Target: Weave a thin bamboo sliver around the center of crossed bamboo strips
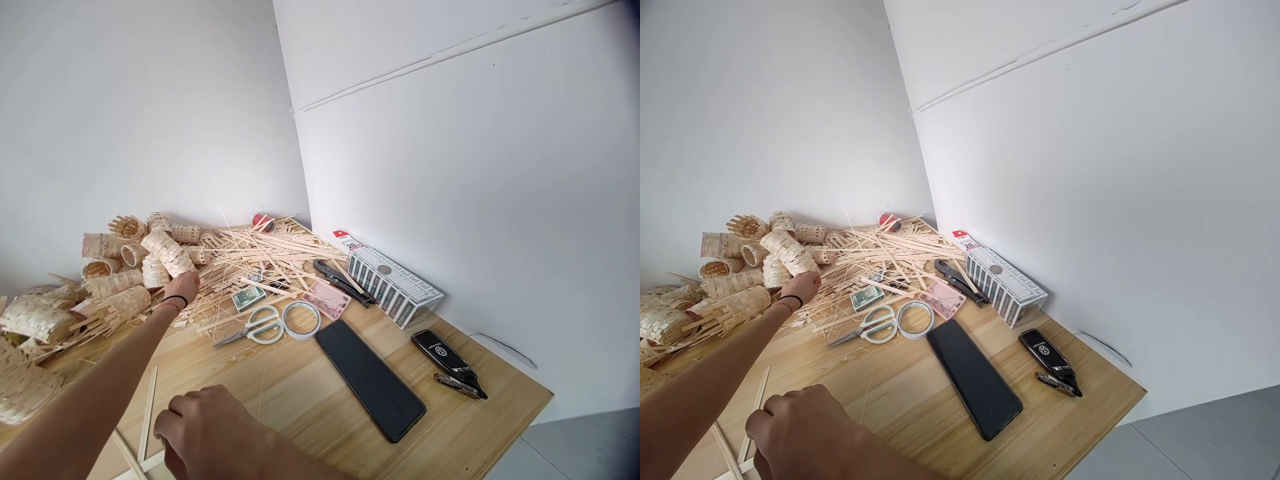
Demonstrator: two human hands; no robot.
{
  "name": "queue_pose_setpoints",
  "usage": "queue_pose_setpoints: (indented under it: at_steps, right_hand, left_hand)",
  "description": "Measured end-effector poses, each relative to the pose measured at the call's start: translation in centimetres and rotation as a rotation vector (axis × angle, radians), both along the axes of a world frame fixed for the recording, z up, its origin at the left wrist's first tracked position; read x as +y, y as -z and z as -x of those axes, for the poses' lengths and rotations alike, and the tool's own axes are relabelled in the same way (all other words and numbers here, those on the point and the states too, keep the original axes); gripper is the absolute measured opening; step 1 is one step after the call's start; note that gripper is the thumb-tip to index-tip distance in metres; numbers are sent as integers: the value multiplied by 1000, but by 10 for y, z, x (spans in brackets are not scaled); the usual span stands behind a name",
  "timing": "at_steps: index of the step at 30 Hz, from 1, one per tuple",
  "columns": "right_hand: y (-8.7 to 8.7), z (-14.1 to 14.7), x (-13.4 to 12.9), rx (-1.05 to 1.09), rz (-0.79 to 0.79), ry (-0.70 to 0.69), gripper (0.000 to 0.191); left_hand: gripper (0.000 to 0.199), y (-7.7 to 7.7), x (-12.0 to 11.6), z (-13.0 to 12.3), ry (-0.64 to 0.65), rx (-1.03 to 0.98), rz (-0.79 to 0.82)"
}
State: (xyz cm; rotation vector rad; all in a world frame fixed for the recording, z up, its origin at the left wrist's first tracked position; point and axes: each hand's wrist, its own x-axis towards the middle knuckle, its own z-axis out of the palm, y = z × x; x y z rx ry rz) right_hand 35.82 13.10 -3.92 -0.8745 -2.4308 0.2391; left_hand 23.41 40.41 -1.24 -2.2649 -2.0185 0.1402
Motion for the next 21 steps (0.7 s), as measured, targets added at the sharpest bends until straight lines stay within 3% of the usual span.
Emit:
queue_pose_setpoints:
  at_steps: [5, 14, 17, 21]
  right_hand:
    - [2, 0, 1, -5, 11, -1, 18]
    - [12, 7, 4, -47, 78, -14, 16]
    - [18, 9, 2, -28, 80, 15, 16]
    - [22, 12, 2, 3, 133, 25, 13]
  left_hand:
    - [31, -11, -6, 2, 17, 22, -22]
    - [34, -46, -13, 21, 124, 11, -148]
    - [32, -43, -15, 31, 153, 2, -149]
    - [31, -22, -17, 43, 181, -24, -105]
